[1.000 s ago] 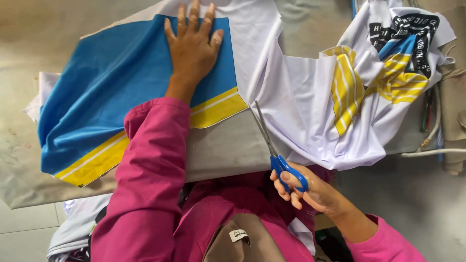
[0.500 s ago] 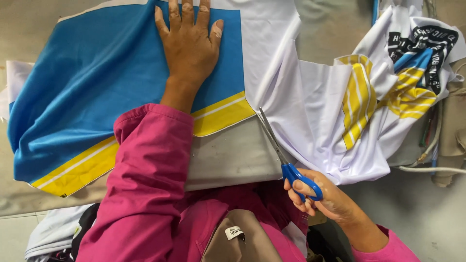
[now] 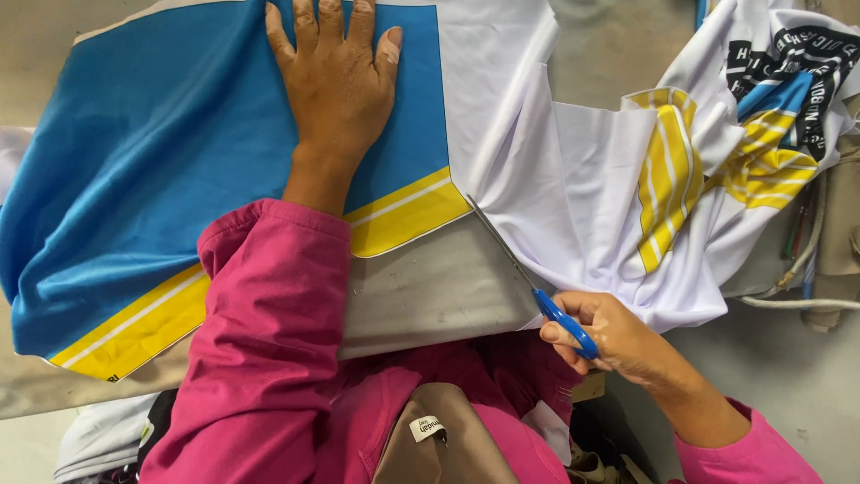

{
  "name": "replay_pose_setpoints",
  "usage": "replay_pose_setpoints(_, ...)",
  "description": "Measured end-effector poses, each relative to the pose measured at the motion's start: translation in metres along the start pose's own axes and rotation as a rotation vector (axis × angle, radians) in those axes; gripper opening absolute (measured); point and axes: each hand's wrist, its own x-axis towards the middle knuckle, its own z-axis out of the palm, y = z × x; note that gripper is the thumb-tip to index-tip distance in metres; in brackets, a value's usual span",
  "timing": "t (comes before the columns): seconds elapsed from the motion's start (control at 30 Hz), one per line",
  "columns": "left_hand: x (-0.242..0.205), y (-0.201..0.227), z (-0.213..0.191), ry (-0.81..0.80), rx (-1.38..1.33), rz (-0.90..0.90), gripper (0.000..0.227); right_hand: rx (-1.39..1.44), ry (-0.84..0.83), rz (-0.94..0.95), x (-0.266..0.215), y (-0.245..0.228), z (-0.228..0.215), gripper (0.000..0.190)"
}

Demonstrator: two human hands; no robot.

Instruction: The person uses blue-handled scissors to cut a piece of white fabric with blue and yellow stripes. They smooth the fabric on a table, cut along the yellow stripe, and then continue cutting along the edge of the blue section.

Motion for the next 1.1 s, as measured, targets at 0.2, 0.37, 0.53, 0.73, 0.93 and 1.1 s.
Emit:
replay_pose_setpoints(0.2, 0.001, 0.0, -0.001, -0.024, -0.013, -0.012, 0.041, 0.004, -0.053, -0.027, 0.001, -0.002, -0.005, 0.023)
replay_pose_setpoints(0.37, 0.001, 0.0, -0.002, -0.048, -0.034, -0.021, 0.043, -0.021, -0.106, -0.092, 0.002, -0.003, -0.004, 0.025)
replay_pose_setpoints(0.53, 0.001, 0.0, 0.001, -0.027, -0.019, -0.016, 0.042, -0.018, -0.069, -0.064, 0.001, -0.007, 0.0, 0.024)
replay_pose_setpoints(0.73, 0.0, 0.0, 0.0, 0.001, -0.031, -0.007, 0.04, -0.012, -0.053, -0.03, 0.004, -0.004, -0.002, 0.021)
replay_pose_setpoints(0.93, 0.002, 0.0, -0.002, -0.018, -0.032, -0.015, 0.042, -0.021, -0.042, -0.004, 0.006, -0.005, -0.001, 0.024)
replay_pose_setpoints(1.1, 0.001, 0.0, 0.0, 0.023, -0.012, 0.004, 0.04, 0.044, -0.15, -0.074, 0.01, -0.005, -0.001, 0.021)
